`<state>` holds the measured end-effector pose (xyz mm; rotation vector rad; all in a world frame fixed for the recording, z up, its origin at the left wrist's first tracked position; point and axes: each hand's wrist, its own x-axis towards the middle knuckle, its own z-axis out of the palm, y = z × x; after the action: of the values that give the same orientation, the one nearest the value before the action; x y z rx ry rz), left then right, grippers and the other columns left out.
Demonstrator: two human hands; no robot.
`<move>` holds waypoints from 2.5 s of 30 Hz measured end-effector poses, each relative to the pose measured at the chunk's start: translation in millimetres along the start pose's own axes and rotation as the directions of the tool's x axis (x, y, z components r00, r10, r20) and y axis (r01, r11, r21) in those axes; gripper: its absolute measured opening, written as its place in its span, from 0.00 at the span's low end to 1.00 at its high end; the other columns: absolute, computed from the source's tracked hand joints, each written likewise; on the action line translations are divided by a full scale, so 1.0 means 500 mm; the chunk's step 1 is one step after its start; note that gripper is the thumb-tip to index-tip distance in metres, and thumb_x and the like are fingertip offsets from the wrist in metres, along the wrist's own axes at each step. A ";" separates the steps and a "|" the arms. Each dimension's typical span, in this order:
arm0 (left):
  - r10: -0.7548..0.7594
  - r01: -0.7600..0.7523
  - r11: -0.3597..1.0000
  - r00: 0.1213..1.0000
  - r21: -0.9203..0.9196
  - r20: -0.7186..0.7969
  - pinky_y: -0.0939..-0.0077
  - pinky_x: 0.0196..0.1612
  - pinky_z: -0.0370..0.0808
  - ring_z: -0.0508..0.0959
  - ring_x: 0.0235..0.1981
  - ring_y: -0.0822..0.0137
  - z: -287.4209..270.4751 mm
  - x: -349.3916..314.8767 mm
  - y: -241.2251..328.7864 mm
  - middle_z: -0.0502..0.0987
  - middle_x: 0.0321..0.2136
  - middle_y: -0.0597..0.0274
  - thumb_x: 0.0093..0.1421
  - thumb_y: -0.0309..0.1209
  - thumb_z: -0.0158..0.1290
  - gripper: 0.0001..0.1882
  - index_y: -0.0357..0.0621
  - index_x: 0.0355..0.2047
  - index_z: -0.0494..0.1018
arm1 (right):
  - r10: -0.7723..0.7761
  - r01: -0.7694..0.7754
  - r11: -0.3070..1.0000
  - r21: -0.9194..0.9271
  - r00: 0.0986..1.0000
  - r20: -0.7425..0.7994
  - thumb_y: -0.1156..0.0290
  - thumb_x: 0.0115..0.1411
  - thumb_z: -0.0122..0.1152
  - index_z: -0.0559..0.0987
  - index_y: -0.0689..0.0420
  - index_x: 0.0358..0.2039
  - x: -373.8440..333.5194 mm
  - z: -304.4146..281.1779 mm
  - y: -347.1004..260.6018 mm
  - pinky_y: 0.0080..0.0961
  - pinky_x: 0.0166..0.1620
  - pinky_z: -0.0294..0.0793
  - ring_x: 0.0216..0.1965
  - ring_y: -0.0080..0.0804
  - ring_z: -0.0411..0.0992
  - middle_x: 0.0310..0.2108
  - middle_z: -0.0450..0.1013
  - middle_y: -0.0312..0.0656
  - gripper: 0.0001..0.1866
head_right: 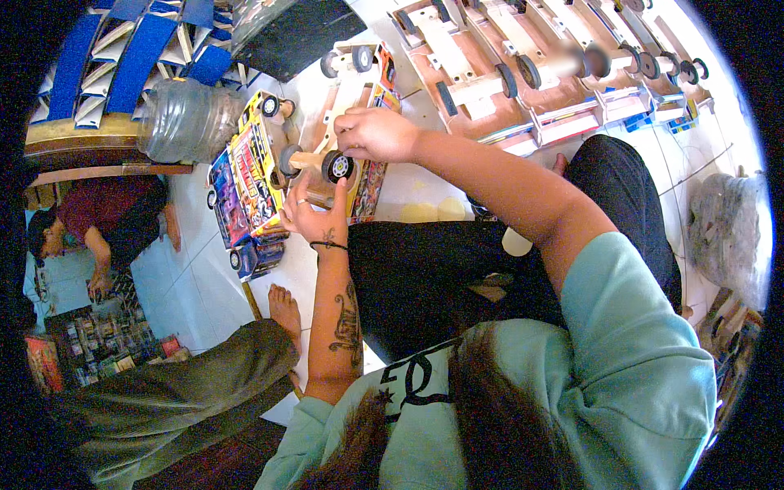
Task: The person sits on the floor and assembles toy trucks by attaching wheels to the wooden chassis. They handle multiple toy trucks and wheels, placing the wheels onto the axles and then setting the assembled trucks into their packaging boxes.
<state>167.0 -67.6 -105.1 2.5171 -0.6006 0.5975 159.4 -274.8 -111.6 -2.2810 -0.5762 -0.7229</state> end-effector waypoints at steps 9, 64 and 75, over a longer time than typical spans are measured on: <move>0.017 -0.017 1.000 0.999 -0.013 -0.030 0.56 0.59 0.49 0.71 0.47 0.62 0.009 -0.001 -0.009 0.77 0.36 0.67 0.43 0.45 0.66 0.20 0.53 0.36 0.78 | 0.031 -0.032 0.999 -0.017 0.997 -0.073 0.72 0.48 0.64 0.77 0.56 0.27 -0.006 0.031 0.001 0.31 0.42 0.72 0.38 0.36 0.71 0.33 0.69 0.37 0.06; 0.308 -0.452 0.853 0.839 0.261 0.449 0.60 0.39 0.67 0.79 0.27 0.54 0.032 0.147 0.050 0.79 0.24 0.54 0.60 0.42 0.47 0.15 0.46 0.28 0.76 | 0.462 -0.497 0.866 0.046 0.833 0.303 0.69 0.51 0.62 0.77 0.59 0.27 -0.306 -0.241 -0.185 0.38 0.38 0.72 0.33 0.45 0.74 0.27 0.73 0.46 0.07; 0.184 -0.368 0.896 0.818 0.248 0.546 0.60 0.40 0.69 0.77 0.29 0.52 -0.017 0.101 -0.019 0.76 0.23 0.48 0.58 0.52 0.50 0.24 0.40 0.24 0.75 | 0.597 -0.623 0.756 -0.202 0.530 0.602 0.59 0.51 0.62 0.79 0.59 0.31 -0.342 -0.229 -0.150 0.42 0.40 0.72 0.36 0.49 0.74 0.31 0.76 0.49 0.15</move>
<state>210.2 -70.9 -76.1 2.9663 -1.1701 0.1136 -50.0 -338.7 -113.5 -2.4266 -0.0152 0.4520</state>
